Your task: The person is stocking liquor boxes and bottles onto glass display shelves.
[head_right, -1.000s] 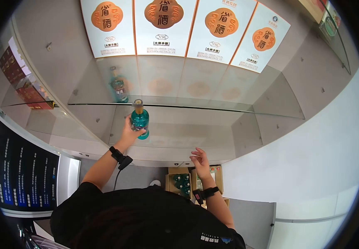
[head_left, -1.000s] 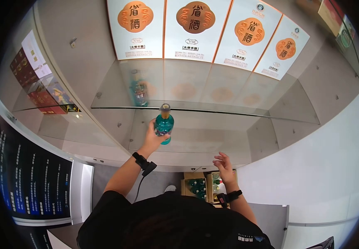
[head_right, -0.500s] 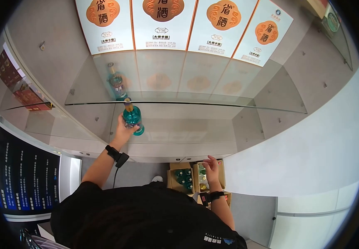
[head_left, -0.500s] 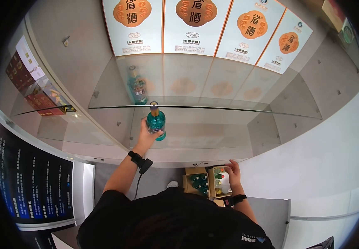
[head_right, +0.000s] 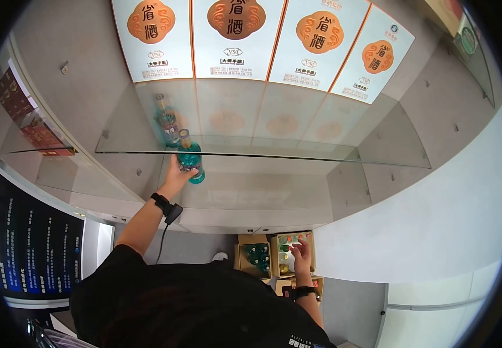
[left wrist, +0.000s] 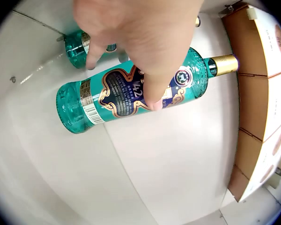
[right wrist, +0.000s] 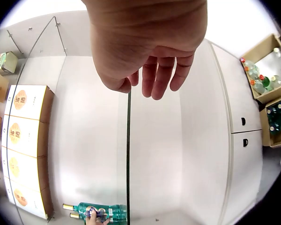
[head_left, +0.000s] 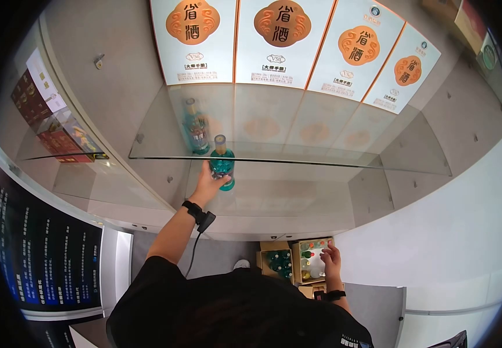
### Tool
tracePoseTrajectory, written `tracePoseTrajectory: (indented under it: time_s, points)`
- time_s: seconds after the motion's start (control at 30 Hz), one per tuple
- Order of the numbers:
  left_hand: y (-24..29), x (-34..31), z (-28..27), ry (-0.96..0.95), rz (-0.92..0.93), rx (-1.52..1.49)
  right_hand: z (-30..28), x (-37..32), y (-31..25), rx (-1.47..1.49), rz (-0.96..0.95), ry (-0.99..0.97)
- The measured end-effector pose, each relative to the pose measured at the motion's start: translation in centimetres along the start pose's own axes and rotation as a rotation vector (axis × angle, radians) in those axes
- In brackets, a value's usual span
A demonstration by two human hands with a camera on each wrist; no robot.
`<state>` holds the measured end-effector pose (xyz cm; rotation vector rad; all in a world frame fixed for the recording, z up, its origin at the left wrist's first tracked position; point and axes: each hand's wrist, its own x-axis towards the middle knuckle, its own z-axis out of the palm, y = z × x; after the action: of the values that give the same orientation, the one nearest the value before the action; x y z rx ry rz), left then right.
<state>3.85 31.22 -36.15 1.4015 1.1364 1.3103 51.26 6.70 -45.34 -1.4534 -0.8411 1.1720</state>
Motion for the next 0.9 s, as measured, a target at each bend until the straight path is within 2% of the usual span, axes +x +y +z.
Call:
tracePoseTrajectory:
  time_s: [0.3,0.33,0.47,0.53,0.67,0.73,0.77,0.83,0.87,0.9]
  points:
    - [-2.4,6.0,-1.2,0.017,0.12,-0.006,-1.0,-1.2,-0.3,0.115,0.016,0.091]
    - [1.0,5.7,-0.9,0.103,0.157,0.311,-1.0,-1.4,-0.3,0.122,0.023,0.098]
    - [-1.1,8.6,-2.3,0.202,0.192,0.486,-1.4,-2.0,0.2,0.113,0.028,0.128]
    - [-1.3,9.7,-2.8,0.232,0.196,0.692,-1.7,-2.3,0.5,0.107,0.036,0.148]
    - [-1.5,10.4,-3.1,0.261,0.188,0.723,-2.1,-2.9,1.0,0.113,0.028,0.152]
    - [-2.6,11.1,-3.2,0.317,0.219,0.439,-2.3,-3.3,1.2,0.126,0.027,0.152]
    - [-3.0,11.3,-3.2,0.313,0.219,0.44,-2.3,-3.5,1.2,0.129,0.029,0.155]
    - [-2.8,11.4,-2.9,0.381,0.068,0.547,-2.6,-3.9,1.4,0.125,0.025,0.16]
    - [-2.3,11.4,-2.6,0.376,0.068,0.548,-2.7,-4.1,1.6,0.127,0.027,0.163]
    - [-1.7,11.4,-2.3,0.396,0.012,0.661,-2.8,-4.3,1.7,0.129,0.023,0.17]
